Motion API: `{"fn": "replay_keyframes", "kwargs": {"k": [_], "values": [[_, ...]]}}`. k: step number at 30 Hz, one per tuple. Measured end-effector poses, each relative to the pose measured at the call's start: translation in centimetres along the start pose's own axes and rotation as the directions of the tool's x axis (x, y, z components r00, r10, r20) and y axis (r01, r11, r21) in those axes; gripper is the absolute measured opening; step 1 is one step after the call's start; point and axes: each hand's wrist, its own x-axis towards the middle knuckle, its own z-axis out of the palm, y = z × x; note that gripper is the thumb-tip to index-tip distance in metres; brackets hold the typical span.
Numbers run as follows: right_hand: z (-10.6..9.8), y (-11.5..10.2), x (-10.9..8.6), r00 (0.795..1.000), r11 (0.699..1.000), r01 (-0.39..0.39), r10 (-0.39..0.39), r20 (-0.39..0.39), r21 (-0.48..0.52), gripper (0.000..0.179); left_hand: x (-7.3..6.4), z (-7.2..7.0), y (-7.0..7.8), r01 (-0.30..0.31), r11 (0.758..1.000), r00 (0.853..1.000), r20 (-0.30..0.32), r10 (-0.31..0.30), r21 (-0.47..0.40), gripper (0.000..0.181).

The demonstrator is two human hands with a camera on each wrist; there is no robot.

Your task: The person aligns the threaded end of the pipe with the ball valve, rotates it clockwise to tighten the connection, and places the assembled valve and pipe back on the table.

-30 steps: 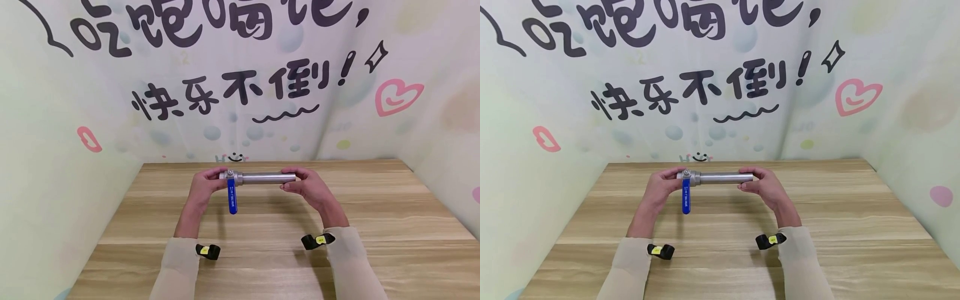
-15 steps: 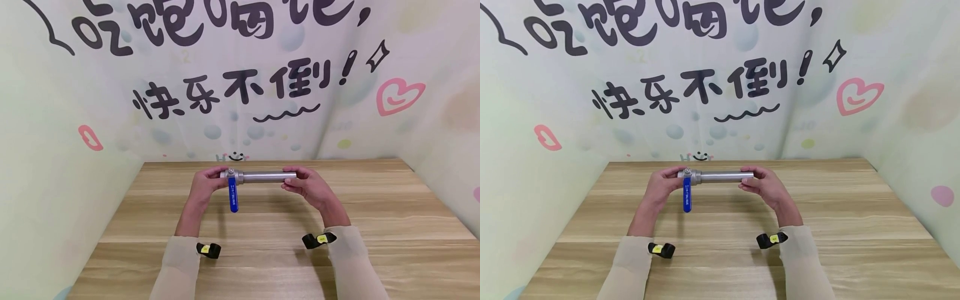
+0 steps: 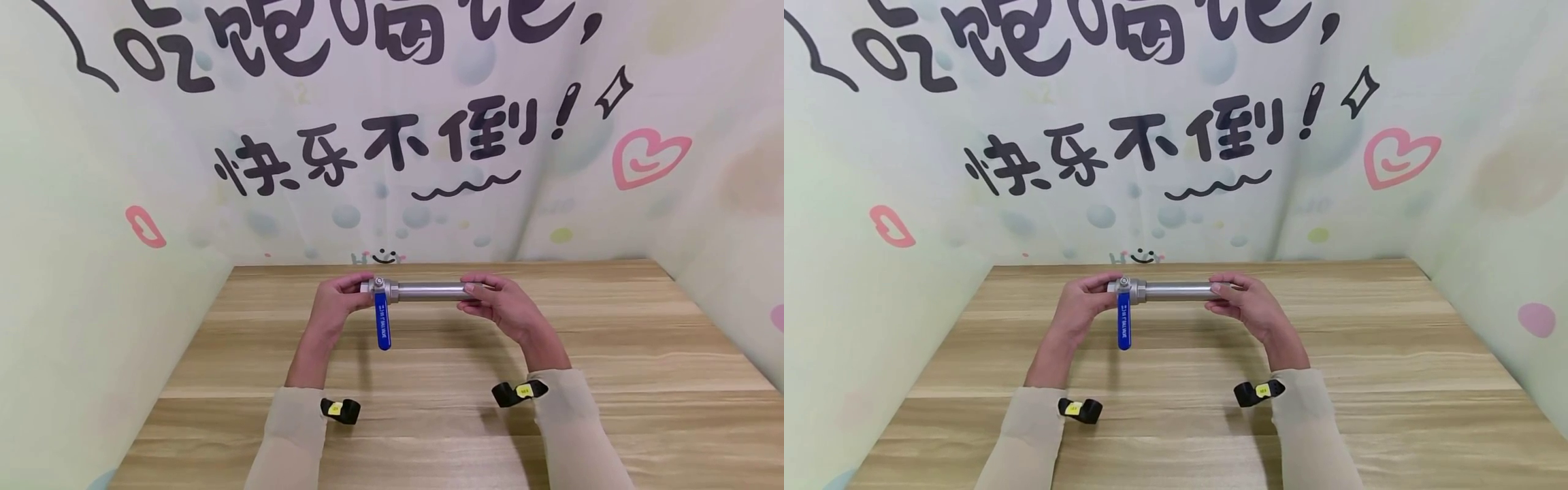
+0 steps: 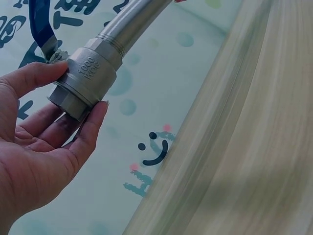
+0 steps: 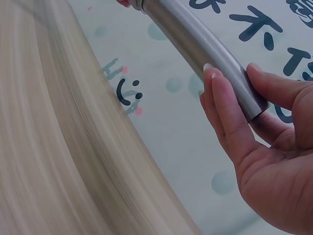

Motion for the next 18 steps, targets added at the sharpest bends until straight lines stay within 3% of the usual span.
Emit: {"fn": "replay_keyframes", "kwargs": {"k": [8,18], "values": [[-0.13,-0.03,-0.05,1.0,1.0,-0.016,0.016,0.011,0.003,0.043,-0.01,-0.09,0.07,0.003,1.0,1.0,-0.001,-0.003,-0.005,0.04],[-0.06,-0.07,-0.17,1.0,1.0,-0.01,0.009,0.023,0.024,0.036,-0.01,-0.07,0.13,0.006,1.0,1.0,-0.016,-0.006,0.003,0.039]]}}
